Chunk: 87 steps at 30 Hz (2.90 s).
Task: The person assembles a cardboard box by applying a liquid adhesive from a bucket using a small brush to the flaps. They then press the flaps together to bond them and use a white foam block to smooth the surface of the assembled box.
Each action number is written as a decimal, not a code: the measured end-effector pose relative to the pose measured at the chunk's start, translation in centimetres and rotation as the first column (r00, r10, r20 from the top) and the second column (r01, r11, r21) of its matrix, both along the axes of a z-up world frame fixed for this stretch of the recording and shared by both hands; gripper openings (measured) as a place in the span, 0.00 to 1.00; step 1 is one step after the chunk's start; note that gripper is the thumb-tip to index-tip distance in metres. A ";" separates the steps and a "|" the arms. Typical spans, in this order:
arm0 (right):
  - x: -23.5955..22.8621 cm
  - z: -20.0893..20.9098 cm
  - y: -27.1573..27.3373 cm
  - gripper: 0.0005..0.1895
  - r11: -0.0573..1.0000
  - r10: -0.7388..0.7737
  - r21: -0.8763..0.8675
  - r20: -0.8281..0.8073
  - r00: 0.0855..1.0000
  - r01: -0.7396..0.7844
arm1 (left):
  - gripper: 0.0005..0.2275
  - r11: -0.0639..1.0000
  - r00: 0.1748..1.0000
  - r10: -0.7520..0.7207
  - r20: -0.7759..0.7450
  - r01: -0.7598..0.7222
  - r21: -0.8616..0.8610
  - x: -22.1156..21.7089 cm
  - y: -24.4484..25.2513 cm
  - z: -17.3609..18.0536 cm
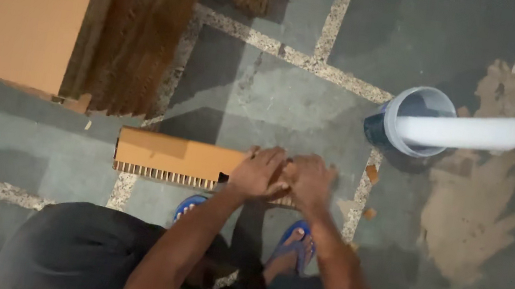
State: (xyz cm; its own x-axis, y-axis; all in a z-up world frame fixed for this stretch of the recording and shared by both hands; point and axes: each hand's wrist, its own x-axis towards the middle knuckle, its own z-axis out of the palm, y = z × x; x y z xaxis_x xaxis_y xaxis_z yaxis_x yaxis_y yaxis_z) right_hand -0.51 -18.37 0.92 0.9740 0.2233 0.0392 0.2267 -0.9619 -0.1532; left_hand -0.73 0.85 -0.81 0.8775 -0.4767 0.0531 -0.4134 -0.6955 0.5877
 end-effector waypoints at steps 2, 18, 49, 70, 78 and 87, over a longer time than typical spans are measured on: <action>0.3 -0.2 2.9 0.18 0.997 -0.049 0.047 -0.175 0.983 0.058 | 0.40 1.000 0.999 -0.004 0.037 0.003 0.006 0.0 0.0 0.1; 0.3 -1.8 3.7 0.18 0.995 -0.035 0.083 -0.171 0.985 0.050 | 0.40 0.996 0.998 -0.007 0.056 0.002 0.090 0.1 -0.2 -0.2; 1.7 -2.8 7.7 0.25 0.998 0.050 -0.031 -0.176 0.983 -0.056 | 0.47 0.929 0.998 0.059 0.024 -0.046 -0.368 0.2 1.2 -3.0; 1.5 -2.4 6.7 0.20 0.935 0.086 0.338 0.080 0.993 -0.108 | 0.49 0.829 0.983 -0.176 0.046 0.123 0.546 -3.7 8.0 2.2; 4.9 -0.6 -3.6 0.18 0.989 -0.093 0.109 -0.053 0.994 0.098 | 0.47 0.869 0.988 -0.113 -0.108 0.151 0.471 1.6 3.7 4.3; 9.5 -1.6 -7.8 0.15 0.978 -0.182 0.118 0.052 0.982 0.175 | 0.49 0.902 0.978 -0.183 -0.098 0.207 0.378 9.2 -1.0 3.3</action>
